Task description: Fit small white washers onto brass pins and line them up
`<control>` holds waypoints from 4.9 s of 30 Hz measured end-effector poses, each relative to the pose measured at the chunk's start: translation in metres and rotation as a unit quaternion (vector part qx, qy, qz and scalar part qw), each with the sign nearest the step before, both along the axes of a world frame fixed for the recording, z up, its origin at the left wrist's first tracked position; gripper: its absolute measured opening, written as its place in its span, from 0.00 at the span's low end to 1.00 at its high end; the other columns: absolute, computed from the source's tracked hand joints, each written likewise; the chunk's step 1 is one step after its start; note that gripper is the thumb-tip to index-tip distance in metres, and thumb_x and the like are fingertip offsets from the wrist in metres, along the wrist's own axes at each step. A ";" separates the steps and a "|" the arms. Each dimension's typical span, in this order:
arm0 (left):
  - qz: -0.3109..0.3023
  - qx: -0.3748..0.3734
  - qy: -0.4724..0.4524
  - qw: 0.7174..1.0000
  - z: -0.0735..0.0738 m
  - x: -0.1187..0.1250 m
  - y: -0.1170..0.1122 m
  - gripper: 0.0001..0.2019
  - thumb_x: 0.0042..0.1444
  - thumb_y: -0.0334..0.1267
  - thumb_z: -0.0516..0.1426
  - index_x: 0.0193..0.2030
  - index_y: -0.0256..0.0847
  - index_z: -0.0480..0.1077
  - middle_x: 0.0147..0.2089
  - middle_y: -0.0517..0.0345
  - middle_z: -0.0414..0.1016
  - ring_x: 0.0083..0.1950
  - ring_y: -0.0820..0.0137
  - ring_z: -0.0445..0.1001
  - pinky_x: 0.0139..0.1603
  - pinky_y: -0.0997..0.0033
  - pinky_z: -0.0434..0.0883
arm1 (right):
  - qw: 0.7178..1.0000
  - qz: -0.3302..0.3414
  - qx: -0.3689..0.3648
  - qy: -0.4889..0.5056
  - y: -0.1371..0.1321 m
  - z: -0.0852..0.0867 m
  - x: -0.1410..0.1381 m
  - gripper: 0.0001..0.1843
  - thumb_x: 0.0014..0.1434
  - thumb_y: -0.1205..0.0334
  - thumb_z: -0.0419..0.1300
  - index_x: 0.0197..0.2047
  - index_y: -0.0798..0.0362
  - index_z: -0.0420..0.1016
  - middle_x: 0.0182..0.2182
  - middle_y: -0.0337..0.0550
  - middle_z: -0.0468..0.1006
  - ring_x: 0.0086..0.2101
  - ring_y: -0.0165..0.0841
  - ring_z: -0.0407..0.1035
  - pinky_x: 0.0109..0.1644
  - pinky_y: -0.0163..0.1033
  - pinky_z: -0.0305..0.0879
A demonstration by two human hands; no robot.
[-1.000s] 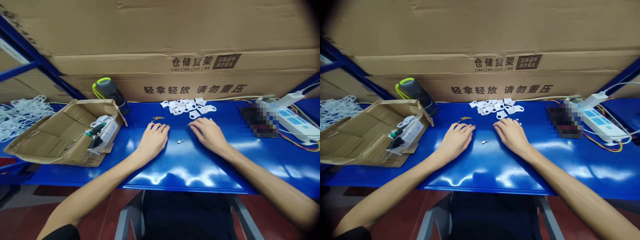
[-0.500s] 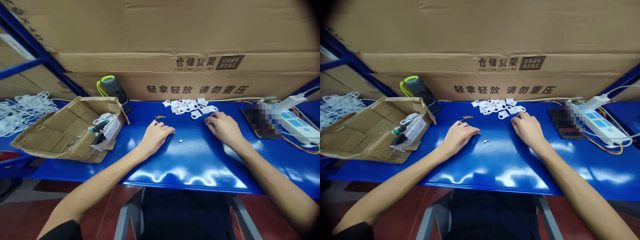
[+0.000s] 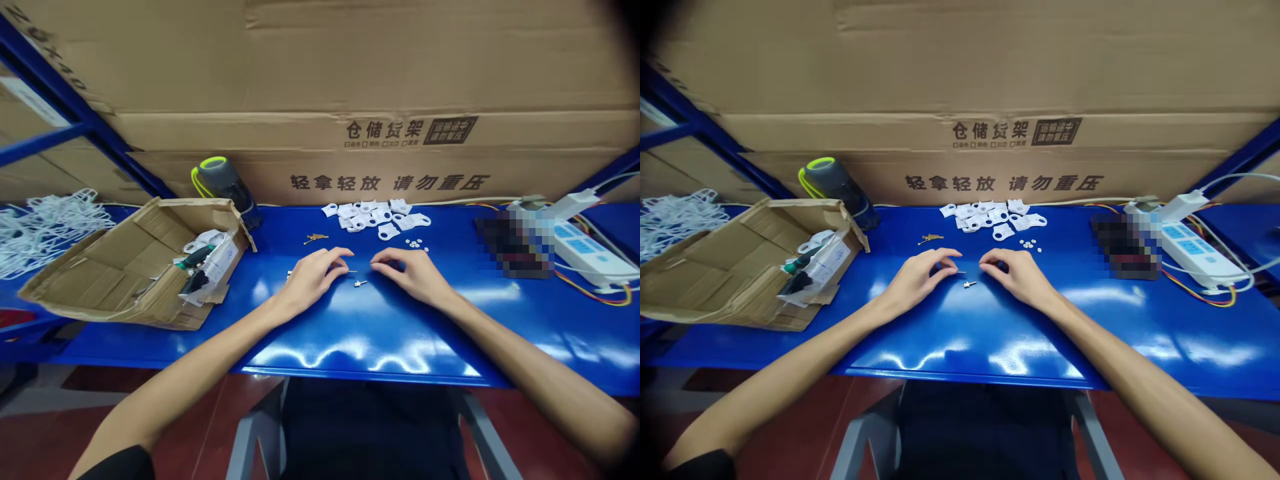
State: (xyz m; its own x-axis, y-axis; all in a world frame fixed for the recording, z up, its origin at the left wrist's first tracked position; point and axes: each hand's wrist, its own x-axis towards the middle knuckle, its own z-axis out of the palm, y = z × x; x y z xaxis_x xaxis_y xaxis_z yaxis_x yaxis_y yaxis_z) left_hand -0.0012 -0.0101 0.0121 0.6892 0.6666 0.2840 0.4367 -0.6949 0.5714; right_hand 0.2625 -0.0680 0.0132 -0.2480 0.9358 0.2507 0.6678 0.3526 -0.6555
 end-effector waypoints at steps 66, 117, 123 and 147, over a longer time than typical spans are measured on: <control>-0.134 0.074 0.093 0.984 0.002 0.005 -0.013 0.14 0.74 0.42 0.55 0.58 0.44 0.78 0.57 0.51 0.77 0.57 0.62 0.72 0.60 0.59 0.68 | 0.992 0.101 0.058 -0.049 0.008 -0.014 -0.007 0.12 0.71 0.61 0.58 0.48 0.46 0.84 0.53 0.47 0.84 0.52 0.41 0.77 0.58 0.50 0.73; -0.037 -0.031 -0.149 0.988 0.011 0.011 -0.019 0.06 0.69 0.37 0.62 0.48 0.42 0.81 0.46 0.55 0.85 0.45 0.68 0.82 0.48 0.70 0.77 | 0.920 -0.005 -0.209 0.332 -0.013 0.007 -0.028 0.19 0.49 0.46 0.78 0.38 0.50 0.87 0.35 0.44 0.87 0.38 0.41 0.81 0.49 0.47 0.78; 0.006 -0.081 -0.225 0.971 0.010 0.017 -0.024 0.08 0.64 0.39 0.66 0.48 0.42 0.83 0.44 0.55 0.86 0.43 0.67 0.85 0.47 0.70 0.81 | 0.906 -0.032 -0.202 0.371 -0.017 0.011 -0.032 0.18 0.47 0.47 0.79 0.36 0.50 0.86 0.35 0.45 0.88 0.38 0.43 0.83 0.50 0.48 0.79; -0.074 0.047 -0.182 0.979 0.007 0.008 -0.019 0.12 0.69 0.38 0.62 0.57 0.45 0.81 0.46 0.53 0.83 0.45 0.69 0.81 0.48 0.69 0.78 | 0.922 -0.064 -0.137 0.356 -0.016 0.008 -0.029 0.17 0.51 0.47 0.77 0.38 0.49 0.86 0.30 0.42 0.85 0.34 0.41 0.81 0.46 0.48 0.79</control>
State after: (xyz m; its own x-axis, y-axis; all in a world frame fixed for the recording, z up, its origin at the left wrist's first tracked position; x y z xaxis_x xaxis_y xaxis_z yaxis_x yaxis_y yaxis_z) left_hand 0.0065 -0.0293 0.0192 0.6178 0.5262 0.5843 0.1058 -0.7920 0.6013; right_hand 0.2336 -0.0837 0.0211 0.0048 0.9983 0.0581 0.0581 0.0577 -0.9966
